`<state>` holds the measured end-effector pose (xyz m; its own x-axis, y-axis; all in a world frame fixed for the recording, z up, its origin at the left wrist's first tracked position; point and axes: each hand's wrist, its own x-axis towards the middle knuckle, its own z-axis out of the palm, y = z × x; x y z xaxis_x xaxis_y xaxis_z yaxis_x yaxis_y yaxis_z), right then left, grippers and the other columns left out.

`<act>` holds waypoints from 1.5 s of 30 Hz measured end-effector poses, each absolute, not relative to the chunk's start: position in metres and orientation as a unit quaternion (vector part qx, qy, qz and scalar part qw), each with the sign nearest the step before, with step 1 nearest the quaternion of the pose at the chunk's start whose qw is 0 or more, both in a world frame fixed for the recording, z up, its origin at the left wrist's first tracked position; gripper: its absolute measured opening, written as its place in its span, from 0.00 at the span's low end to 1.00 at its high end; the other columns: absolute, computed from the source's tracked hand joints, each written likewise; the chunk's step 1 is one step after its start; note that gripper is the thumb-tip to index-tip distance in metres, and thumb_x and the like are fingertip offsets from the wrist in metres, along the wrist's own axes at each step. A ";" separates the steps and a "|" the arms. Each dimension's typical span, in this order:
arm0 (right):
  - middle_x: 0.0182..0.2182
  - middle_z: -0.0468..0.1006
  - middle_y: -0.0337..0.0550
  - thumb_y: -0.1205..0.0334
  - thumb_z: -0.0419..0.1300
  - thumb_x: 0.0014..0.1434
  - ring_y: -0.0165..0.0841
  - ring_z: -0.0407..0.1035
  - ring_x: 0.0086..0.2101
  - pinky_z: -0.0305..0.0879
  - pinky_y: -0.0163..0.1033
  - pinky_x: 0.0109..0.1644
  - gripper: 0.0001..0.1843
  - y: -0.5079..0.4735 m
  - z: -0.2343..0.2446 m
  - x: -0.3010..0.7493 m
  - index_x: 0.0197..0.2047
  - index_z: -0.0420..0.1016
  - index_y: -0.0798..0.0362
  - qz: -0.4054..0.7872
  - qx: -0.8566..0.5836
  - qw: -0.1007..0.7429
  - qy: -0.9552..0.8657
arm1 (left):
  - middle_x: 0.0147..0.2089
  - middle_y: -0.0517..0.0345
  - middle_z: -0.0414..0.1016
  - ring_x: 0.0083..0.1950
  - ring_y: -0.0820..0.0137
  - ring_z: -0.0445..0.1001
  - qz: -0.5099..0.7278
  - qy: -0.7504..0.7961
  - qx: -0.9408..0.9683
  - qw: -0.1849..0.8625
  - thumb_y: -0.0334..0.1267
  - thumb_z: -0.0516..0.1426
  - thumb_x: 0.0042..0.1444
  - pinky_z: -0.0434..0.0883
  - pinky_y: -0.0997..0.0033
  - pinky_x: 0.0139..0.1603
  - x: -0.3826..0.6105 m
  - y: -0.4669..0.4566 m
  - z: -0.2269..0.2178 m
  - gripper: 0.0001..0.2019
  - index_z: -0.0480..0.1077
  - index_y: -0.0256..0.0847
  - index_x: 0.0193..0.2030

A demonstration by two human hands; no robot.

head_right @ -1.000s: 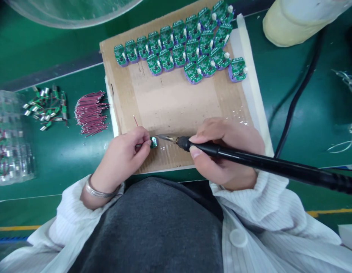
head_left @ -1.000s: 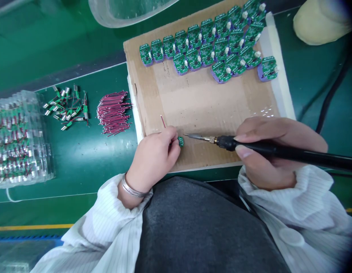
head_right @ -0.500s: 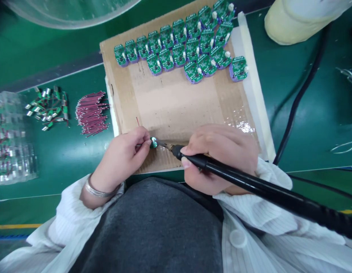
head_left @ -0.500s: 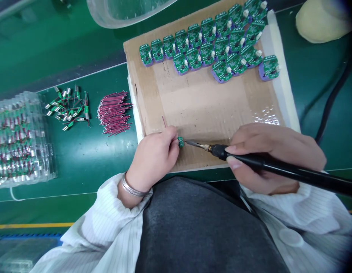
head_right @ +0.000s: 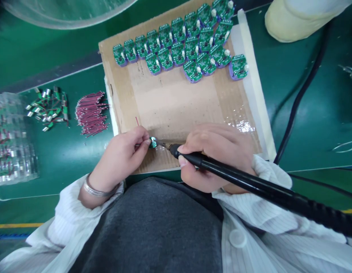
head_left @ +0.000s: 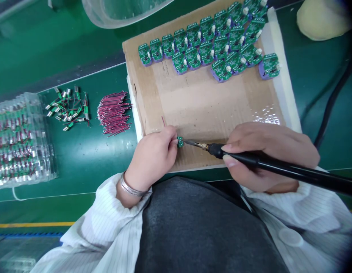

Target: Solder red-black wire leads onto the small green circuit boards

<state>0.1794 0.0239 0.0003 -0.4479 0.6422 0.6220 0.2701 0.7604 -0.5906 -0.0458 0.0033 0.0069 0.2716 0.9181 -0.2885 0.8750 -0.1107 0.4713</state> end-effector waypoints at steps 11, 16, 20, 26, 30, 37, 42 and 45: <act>0.21 0.76 0.38 0.71 0.63 0.45 0.33 0.72 0.21 0.73 0.38 0.23 0.12 0.024 -0.003 0.178 0.35 0.72 0.51 0.216 -0.286 0.448 -0.819 | 0.27 0.60 0.70 0.27 0.70 0.67 0.029 0.606 0.741 0.287 0.32 0.51 0.61 0.60 0.71 0.28 -0.045 0.005 0.008 0.04 0.66 0.41 0.37; 0.21 0.76 0.41 0.70 0.64 0.46 0.34 0.73 0.23 0.74 0.38 0.25 0.09 0.022 -0.002 0.180 0.33 0.72 0.53 0.216 -0.288 0.436 -0.825 | 0.27 0.60 0.70 0.27 0.70 0.67 0.032 0.605 0.742 0.287 0.32 0.51 0.61 0.60 0.72 0.28 -0.045 0.004 0.008 0.04 0.66 0.41 0.36; 0.21 0.76 0.41 0.70 0.64 0.46 0.34 0.74 0.23 0.75 0.38 0.27 0.10 0.023 -0.002 0.182 0.34 0.72 0.53 0.207 -0.291 0.440 -0.824 | 0.27 0.60 0.70 0.27 0.70 0.67 0.027 0.602 0.747 0.281 0.32 0.51 0.61 0.59 0.71 0.28 -0.045 0.005 0.008 0.04 0.66 0.40 0.36; 0.22 0.77 0.40 0.71 0.65 0.45 0.34 0.74 0.23 0.74 0.37 0.25 0.12 0.026 -0.002 0.182 0.35 0.72 0.52 0.210 -0.267 0.431 -0.836 | 0.27 0.60 0.71 0.27 0.70 0.69 0.019 0.602 0.748 0.279 0.32 0.52 0.60 0.60 0.71 0.29 -0.044 0.008 0.009 0.04 0.66 0.40 0.36; 0.21 0.76 0.39 0.70 0.62 0.46 0.35 0.73 0.22 0.75 0.40 0.25 0.10 0.022 -0.001 0.179 0.33 0.71 0.49 0.209 -0.302 0.426 -0.827 | 0.25 0.61 0.70 0.26 0.70 0.67 0.014 0.606 0.745 0.279 0.33 0.52 0.60 0.59 0.71 0.28 -0.043 0.009 0.010 0.04 0.67 0.40 0.35; 0.22 0.74 0.36 0.71 0.62 0.44 0.34 0.72 0.22 0.75 0.42 0.26 0.11 0.019 -0.001 0.180 0.33 0.71 0.48 0.204 -0.293 0.445 -0.821 | 0.25 0.60 0.70 0.25 0.71 0.66 0.003 0.617 0.736 0.279 0.33 0.52 0.59 0.58 0.71 0.28 -0.040 0.011 0.012 0.05 0.67 0.40 0.34; 0.23 0.73 0.39 0.71 0.62 0.44 0.36 0.72 0.24 0.74 0.45 0.28 0.11 0.016 -0.002 0.184 0.33 0.72 0.49 0.225 -0.329 0.451 -0.799 | 0.24 0.60 0.69 0.24 0.71 0.65 0.008 0.616 0.737 0.278 0.33 0.52 0.58 0.58 0.71 0.27 -0.040 0.011 0.012 0.05 0.67 0.40 0.33; 0.22 0.73 0.39 0.72 0.62 0.43 0.35 0.71 0.23 0.73 0.44 0.26 0.11 0.016 -0.003 0.183 0.32 0.72 0.51 0.239 -0.322 0.461 -0.792 | 0.24 0.61 0.69 0.24 0.71 0.65 0.007 0.615 0.738 0.278 0.33 0.52 0.58 0.58 0.71 0.27 -0.041 0.011 0.012 0.05 0.67 0.40 0.33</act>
<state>0.1831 0.0161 -0.0025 -0.3677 0.7304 0.5756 0.2905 0.6782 -0.6750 -0.0408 0.0106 0.0116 0.2436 0.9116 -0.3312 0.9036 -0.0892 0.4189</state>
